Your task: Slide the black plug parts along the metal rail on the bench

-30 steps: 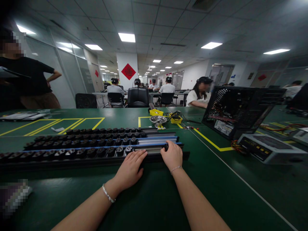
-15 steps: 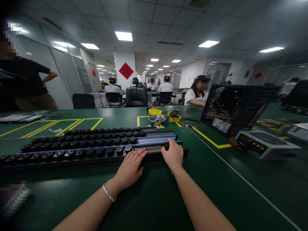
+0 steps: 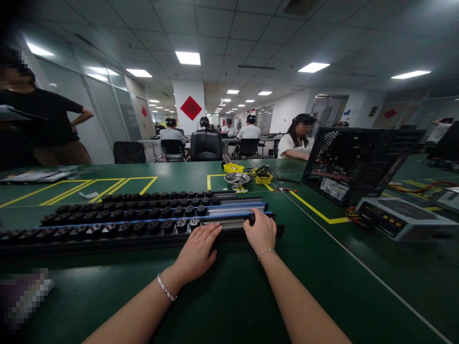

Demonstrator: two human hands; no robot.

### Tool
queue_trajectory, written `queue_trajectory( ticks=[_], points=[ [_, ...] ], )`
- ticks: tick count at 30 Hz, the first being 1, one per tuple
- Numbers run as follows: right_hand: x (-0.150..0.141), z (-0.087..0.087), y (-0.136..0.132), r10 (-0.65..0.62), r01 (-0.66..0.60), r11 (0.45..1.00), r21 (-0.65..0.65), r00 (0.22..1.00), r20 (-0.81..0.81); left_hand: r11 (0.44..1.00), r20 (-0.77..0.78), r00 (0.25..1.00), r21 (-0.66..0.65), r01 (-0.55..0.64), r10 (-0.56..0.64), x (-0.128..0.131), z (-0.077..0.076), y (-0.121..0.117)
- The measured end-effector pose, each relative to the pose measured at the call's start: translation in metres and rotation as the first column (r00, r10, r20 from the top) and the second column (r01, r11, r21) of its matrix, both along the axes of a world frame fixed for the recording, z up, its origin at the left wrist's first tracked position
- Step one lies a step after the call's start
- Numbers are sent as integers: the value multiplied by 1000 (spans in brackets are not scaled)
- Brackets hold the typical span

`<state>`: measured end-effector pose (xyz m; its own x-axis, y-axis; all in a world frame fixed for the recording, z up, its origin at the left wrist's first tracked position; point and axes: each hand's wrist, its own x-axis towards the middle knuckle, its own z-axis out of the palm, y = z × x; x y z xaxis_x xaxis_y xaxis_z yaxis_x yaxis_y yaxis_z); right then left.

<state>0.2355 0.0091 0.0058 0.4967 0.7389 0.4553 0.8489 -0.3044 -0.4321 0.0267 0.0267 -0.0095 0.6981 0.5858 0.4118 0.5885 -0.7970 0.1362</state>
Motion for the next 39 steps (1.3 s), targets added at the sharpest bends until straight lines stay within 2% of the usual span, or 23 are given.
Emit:
queue_trajectory(
  ticks=[15, 28, 39],
  points=[
    [1, 1, 0, -3, 3, 1000, -14, 1000, 1, 1000, -5, 1000, 2, -2, 2, 0, 1, 0],
    [3, -4, 2, -12, 11, 1000, 25, 999, 33, 1000, -19, 1000, -20, -9, 8, 0, 3, 0],
    [3, -2, 1, -5, 4, 1000, 7, 1000, 13, 1000, -4, 1000, 3, -5, 5, 0, -1, 1]
  ],
)
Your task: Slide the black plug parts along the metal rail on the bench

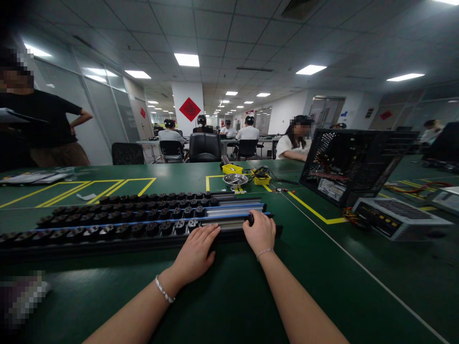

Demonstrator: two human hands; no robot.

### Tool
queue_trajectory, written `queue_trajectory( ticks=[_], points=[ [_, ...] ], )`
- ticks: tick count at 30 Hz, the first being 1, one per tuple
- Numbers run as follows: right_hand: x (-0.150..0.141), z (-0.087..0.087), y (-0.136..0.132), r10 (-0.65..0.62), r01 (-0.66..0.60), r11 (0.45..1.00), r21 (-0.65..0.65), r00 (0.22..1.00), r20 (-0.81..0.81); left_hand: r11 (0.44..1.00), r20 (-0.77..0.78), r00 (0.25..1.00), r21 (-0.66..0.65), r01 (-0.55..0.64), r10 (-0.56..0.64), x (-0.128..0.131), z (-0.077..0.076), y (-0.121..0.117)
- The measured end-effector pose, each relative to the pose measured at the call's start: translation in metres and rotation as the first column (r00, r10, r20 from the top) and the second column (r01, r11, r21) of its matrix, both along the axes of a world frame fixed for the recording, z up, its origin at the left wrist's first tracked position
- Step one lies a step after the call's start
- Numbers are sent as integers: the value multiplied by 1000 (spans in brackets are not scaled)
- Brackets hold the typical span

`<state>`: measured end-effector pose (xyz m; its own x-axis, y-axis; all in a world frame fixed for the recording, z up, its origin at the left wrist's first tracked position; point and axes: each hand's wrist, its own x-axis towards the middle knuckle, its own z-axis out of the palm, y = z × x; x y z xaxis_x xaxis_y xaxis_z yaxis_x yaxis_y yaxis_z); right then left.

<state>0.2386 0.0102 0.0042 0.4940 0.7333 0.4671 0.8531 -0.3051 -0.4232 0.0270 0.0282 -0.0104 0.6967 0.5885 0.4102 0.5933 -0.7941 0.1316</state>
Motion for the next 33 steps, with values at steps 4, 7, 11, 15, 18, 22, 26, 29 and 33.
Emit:
queue_trajectory(
  ticks=[4, 7, 11, 15, 18, 22, 26, 29, 33],
  points=[
    [0, 1, -1, -11, 10, 1000, -3, 1000, -4, 1000, 6, 1000, 13, 4, -4, 0, -1, 0],
    [0, 2, -1, -18, 18, 1000, -3, 1000, -6, 1000, 9, 1000, 13, 7, -7, -1, 0, -1],
    [2, 2, -1, -12, 12, 1000, -6, 1000, -7, 1000, -1, 1000, 0, 2, -2, -1, 2, -1],
    [5, 0, 0, -23, 23, 1000, 10, 1000, 8, 1000, -11, 1000, -4, 0, 0, -1, 2, -1],
    [7, -2, 0, -40, 40, 999, 21, 999, 23, 1000, -8, 1000, 1, 1, -1, -1, 1, -1],
    [8, -2, 0, -36, 36, 999, 3, 999, 12, 1000, -2, 1000, 1, 5, -5, -1, 0, -1],
    [9, -2, 0, -30, 30, 1000, 1, 1000, 9, 1000, -6, 1000, 0, 2, -2, 0, 0, -1],
    [9, -2, 0, -28, 28, 1000, 2, 1000, 10, 1000, -2, 1000, -1, -1, 1, 0, 0, 0],
    [10, -1, -1, -33, 33, 999, 4, 999, 7, 1000, 2, 1000, -2, 2, -2, 0, 1, -1]
  ],
)
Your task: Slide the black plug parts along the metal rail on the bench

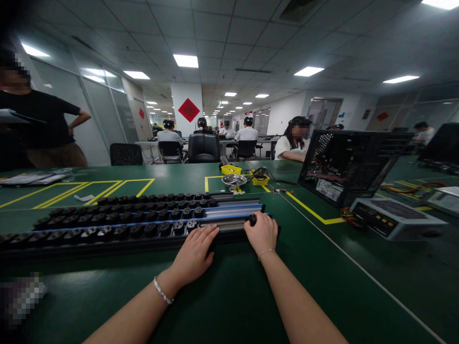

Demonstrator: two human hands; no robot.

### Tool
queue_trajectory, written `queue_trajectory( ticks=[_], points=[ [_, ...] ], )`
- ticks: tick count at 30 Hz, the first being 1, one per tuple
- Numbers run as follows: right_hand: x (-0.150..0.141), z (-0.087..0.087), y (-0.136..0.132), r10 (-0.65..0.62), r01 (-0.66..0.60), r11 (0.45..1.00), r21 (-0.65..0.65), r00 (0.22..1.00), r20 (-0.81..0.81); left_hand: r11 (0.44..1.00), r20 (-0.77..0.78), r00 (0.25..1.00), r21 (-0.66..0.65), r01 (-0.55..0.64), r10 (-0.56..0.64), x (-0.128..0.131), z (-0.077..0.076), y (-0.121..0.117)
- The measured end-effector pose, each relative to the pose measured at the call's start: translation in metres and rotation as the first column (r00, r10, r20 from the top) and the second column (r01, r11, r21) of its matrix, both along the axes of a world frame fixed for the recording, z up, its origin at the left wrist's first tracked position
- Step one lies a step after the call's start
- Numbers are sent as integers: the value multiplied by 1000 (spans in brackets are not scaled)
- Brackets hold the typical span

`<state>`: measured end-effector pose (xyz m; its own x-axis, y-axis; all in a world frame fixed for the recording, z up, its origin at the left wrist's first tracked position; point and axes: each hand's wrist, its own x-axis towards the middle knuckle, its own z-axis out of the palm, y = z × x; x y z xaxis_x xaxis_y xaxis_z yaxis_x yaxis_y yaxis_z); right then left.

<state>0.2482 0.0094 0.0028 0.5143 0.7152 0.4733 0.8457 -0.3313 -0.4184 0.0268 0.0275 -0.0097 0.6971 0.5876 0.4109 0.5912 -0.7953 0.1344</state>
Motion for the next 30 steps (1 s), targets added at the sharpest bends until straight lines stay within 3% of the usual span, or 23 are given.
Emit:
queue_trajectory(
  ticks=[30],
  points=[
    [3, -1, -1, -41, 41, 999, -2, 999, -14, 1000, -8, 1000, 2, -9, 9, 0, -1, 1]
  ],
)
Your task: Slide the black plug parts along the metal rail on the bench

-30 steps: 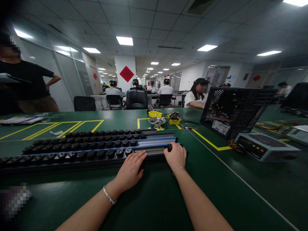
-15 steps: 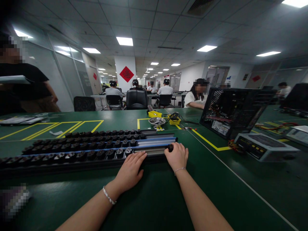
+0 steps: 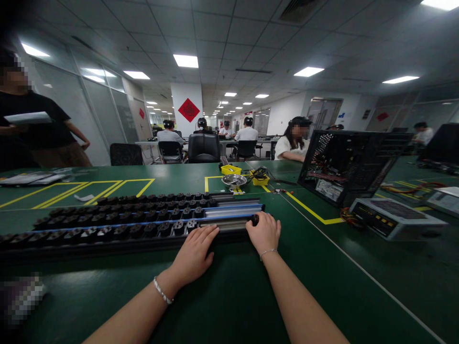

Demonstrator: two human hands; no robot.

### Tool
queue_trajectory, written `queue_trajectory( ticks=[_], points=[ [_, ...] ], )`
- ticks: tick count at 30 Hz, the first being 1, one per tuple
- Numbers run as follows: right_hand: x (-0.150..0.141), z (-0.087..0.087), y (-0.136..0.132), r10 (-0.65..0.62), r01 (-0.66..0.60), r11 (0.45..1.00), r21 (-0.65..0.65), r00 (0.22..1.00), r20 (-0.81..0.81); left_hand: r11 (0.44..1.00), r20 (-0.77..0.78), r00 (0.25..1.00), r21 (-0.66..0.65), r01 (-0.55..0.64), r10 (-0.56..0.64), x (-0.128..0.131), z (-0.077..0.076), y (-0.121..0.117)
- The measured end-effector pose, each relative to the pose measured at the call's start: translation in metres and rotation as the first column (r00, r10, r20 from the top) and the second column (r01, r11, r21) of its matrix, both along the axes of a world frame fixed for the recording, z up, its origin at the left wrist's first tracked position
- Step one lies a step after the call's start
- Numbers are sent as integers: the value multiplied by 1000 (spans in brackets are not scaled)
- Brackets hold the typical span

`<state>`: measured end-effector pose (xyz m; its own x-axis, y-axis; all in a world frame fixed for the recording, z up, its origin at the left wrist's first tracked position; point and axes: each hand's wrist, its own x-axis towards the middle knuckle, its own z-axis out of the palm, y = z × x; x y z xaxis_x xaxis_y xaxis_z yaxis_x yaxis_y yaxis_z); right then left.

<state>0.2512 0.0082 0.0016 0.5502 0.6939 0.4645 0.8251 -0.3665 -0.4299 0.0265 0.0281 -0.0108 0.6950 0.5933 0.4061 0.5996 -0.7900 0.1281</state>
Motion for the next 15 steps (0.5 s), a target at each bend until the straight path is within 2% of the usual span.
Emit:
queue_trajectory(
  ticks=[15],
  points=[
    [3, 2, -1, 2, -2, 1000, -6, 1000, 12, 1000, 15, 1000, 0, 13, -13, -1, 0, 0]
  ],
)
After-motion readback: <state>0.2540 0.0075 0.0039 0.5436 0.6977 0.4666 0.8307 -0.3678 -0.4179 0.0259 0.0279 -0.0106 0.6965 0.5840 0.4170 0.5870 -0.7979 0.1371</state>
